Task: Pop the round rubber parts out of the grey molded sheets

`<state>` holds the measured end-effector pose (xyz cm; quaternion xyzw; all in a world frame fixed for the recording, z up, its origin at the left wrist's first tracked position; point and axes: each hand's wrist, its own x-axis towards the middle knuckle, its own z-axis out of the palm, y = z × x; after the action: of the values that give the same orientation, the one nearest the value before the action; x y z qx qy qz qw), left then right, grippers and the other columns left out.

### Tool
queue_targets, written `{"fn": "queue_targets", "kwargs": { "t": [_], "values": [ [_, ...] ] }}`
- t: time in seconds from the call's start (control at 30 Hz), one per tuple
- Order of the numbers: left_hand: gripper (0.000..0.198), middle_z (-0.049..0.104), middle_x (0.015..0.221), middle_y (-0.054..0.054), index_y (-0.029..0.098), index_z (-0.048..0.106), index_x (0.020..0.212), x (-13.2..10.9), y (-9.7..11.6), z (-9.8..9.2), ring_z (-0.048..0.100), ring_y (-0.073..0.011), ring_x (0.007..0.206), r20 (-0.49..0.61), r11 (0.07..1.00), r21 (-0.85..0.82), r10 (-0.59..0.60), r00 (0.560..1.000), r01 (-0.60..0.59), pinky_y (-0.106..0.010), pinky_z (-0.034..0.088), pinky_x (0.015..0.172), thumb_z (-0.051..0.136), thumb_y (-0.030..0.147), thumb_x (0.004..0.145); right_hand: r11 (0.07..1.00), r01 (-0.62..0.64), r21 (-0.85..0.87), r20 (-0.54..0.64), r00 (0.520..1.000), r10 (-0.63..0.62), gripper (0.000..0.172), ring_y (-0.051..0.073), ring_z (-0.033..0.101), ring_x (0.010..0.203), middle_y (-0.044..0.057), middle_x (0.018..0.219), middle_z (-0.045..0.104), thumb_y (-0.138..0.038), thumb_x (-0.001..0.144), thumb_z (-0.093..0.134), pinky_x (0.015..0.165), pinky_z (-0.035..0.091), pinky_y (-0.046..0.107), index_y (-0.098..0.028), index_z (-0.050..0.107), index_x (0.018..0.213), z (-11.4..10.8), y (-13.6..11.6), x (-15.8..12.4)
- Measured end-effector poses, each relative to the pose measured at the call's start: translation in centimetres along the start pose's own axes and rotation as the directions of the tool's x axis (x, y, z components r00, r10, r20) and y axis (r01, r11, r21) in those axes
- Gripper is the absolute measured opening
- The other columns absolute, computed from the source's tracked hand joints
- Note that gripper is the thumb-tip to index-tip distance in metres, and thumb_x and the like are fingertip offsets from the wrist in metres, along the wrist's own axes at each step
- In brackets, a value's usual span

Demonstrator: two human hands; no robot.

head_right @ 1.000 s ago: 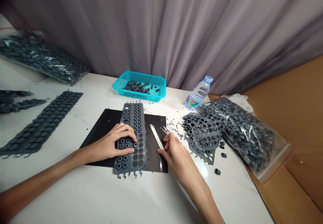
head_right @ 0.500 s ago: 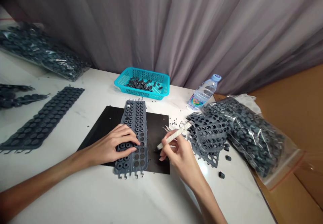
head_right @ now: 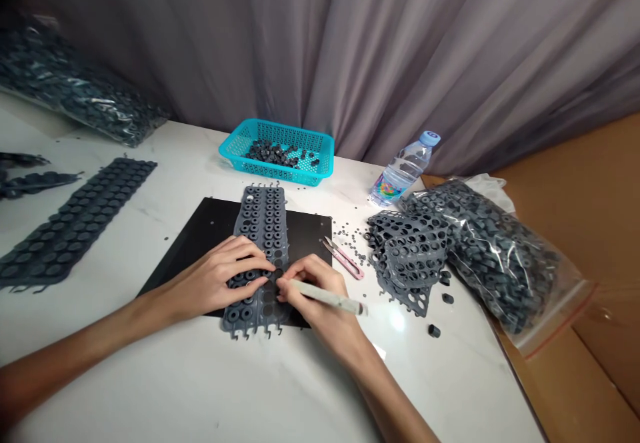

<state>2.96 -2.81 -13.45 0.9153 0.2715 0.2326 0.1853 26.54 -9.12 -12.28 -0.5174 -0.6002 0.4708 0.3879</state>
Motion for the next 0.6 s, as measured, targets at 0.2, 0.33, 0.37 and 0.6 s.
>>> {"fn": "queue_targets", "kwargs": {
  "t": [0.2,0.33,0.37,0.6],
  "values": [
    [0.021,0.068,0.108,-0.006,0.019,0.067,0.119,-0.3,-0.3,0.2,0.059,-0.0201,0.106,-0.015,0.997,-0.052,0.058,0.998,-0.058,-0.037,0.049,0.098,0.055,0.025,0.102,0.968,-0.143,0.204,-0.004,0.989,0.147,0.026,0.015,0.070,0.065,0.001,0.076,0.068,-0.042,0.091,0.071,0.064,0.058,0.027,-0.019,0.060,0.093,1.3,0.0,0.1],
    [0.022,0.067,0.107,-0.007,0.017,0.067,0.119,-0.4,-0.1,0.0,0.058,-0.0204,0.106,-0.008,0.997,-0.050,0.066,0.998,-0.066,-0.038,0.049,0.099,0.054,0.025,0.103,0.969,-0.146,0.201,-0.034,0.987,0.156,0.026,0.013,0.063,0.054,-0.001,0.069,0.064,-0.043,0.093,0.069,0.054,0.057,0.025,-0.019,0.059,0.091,1.9,0.3,0.2],
    [0.023,0.067,0.107,-0.007,0.017,0.068,0.119,-0.4,0.0,-0.1,0.058,-0.0203,0.106,-0.012,0.997,-0.052,0.057,0.998,-0.057,-0.038,0.049,0.100,0.053,0.025,0.104,0.971,-0.145,0.192,-0.025,0.988,0.152,0.025,0.013,0.062,0.052,-0.002,0.067,0.064,-0.043,0.094,0.067,0.052,0.056,0.025,-0.019,0.059,0.092,1.9,0.4,0.3],
    [0.021,0.067,0.105,-0.006,0.018,0.069,0.118,-0.5,-0.2,0.8,0.059,-0.0197,0.105,-0.057,0.991,-0.132,-0.017,0.998,0.010,-0.038,0.052,0.098,0.059,0.024,0.101,0.983,-0.135,0.125,-0.007,0.990,0.137,0.023,0.013,0.062,0.054,-0.001,0.067,0.066,-0.041,0.097,0.063,0.054,0.054,0.024,-0.018,0.062,0.092,1.9,0.8,0.3]
  ]
}}
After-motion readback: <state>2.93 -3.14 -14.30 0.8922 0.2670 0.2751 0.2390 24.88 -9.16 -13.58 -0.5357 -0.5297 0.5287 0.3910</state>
